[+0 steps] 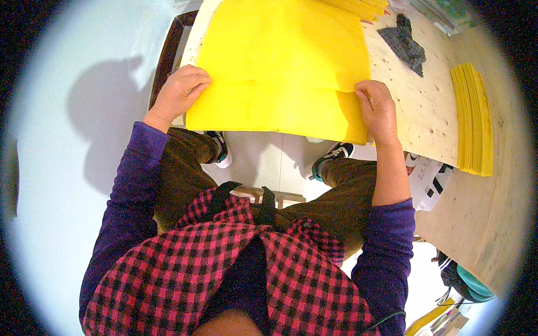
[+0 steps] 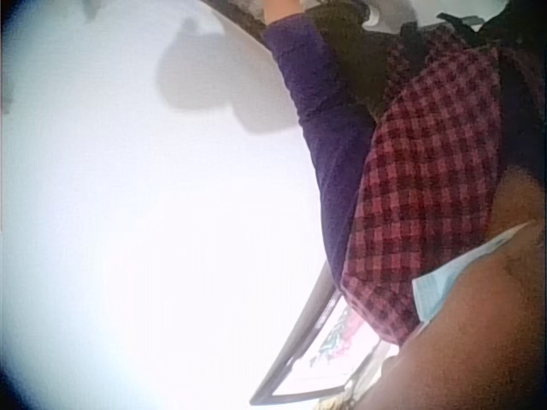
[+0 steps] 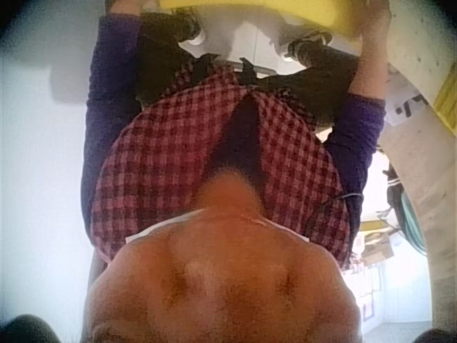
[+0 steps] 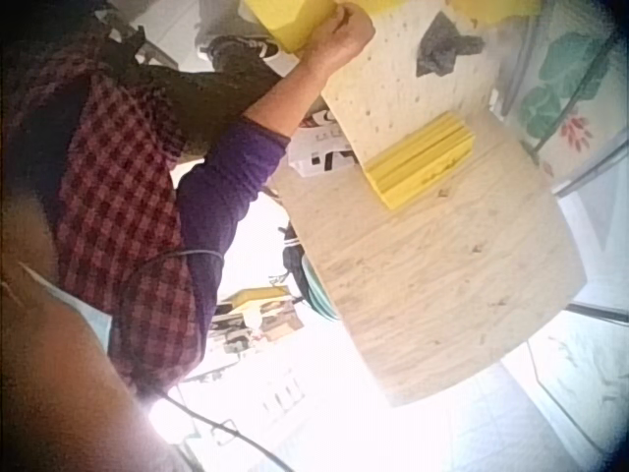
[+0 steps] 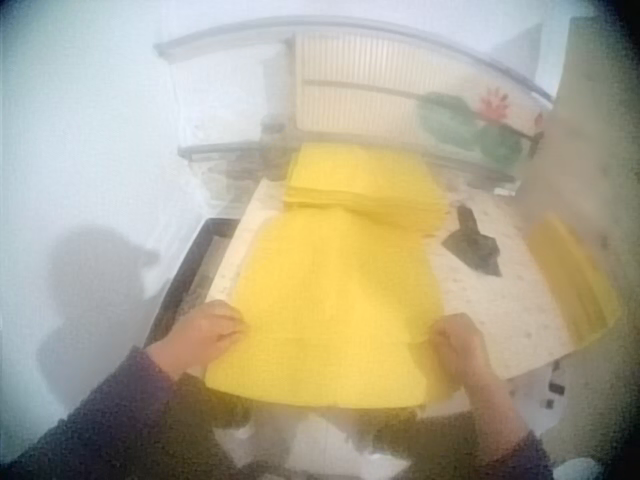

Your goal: The person folds multiple yellow sheets on a wooden workbench, aligning edges and pressing creases with both hands. They repeatedly pick up, fold, and stack the sheets, occasionally smoothing the folds before moving to the next sheet.

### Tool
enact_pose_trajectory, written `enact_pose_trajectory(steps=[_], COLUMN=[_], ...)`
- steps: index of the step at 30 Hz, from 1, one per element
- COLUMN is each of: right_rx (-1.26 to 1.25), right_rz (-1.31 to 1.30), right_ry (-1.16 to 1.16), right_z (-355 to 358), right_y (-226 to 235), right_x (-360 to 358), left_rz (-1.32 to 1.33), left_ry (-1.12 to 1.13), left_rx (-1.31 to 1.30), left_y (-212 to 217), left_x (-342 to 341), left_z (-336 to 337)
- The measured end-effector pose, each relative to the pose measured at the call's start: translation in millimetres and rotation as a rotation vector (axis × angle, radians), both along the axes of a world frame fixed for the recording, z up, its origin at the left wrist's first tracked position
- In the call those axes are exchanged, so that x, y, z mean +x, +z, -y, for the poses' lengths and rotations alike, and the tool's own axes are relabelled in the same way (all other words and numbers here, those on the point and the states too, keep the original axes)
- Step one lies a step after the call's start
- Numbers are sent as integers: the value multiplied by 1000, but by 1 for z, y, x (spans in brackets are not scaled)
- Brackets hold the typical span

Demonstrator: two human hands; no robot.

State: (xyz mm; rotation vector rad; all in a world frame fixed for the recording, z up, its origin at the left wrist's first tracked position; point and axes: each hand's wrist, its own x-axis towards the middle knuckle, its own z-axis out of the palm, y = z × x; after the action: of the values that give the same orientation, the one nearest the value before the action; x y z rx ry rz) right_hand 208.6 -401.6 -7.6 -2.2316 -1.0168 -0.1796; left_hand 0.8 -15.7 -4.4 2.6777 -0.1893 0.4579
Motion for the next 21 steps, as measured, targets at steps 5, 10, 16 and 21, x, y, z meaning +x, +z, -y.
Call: enact_pose_trajectory(steps=[5,10,16,21], right_rx=[-9,-13,-14,-30], right_rz=[-6,6,-12,-13], right_ry=[6,21,-7,-22], right_z=[0,1,3,2], right_y=[1,0,-1,-1], right_x=[0,1,3,1], left_rz=[-19,-23,-26,-25], left_ry=[35,14,12,32], left_rx=[25,33,25,41], left_y=[3,6,1,-2], left_x=[-1,-3,-1,-2], left_z=[4,5,2,1])
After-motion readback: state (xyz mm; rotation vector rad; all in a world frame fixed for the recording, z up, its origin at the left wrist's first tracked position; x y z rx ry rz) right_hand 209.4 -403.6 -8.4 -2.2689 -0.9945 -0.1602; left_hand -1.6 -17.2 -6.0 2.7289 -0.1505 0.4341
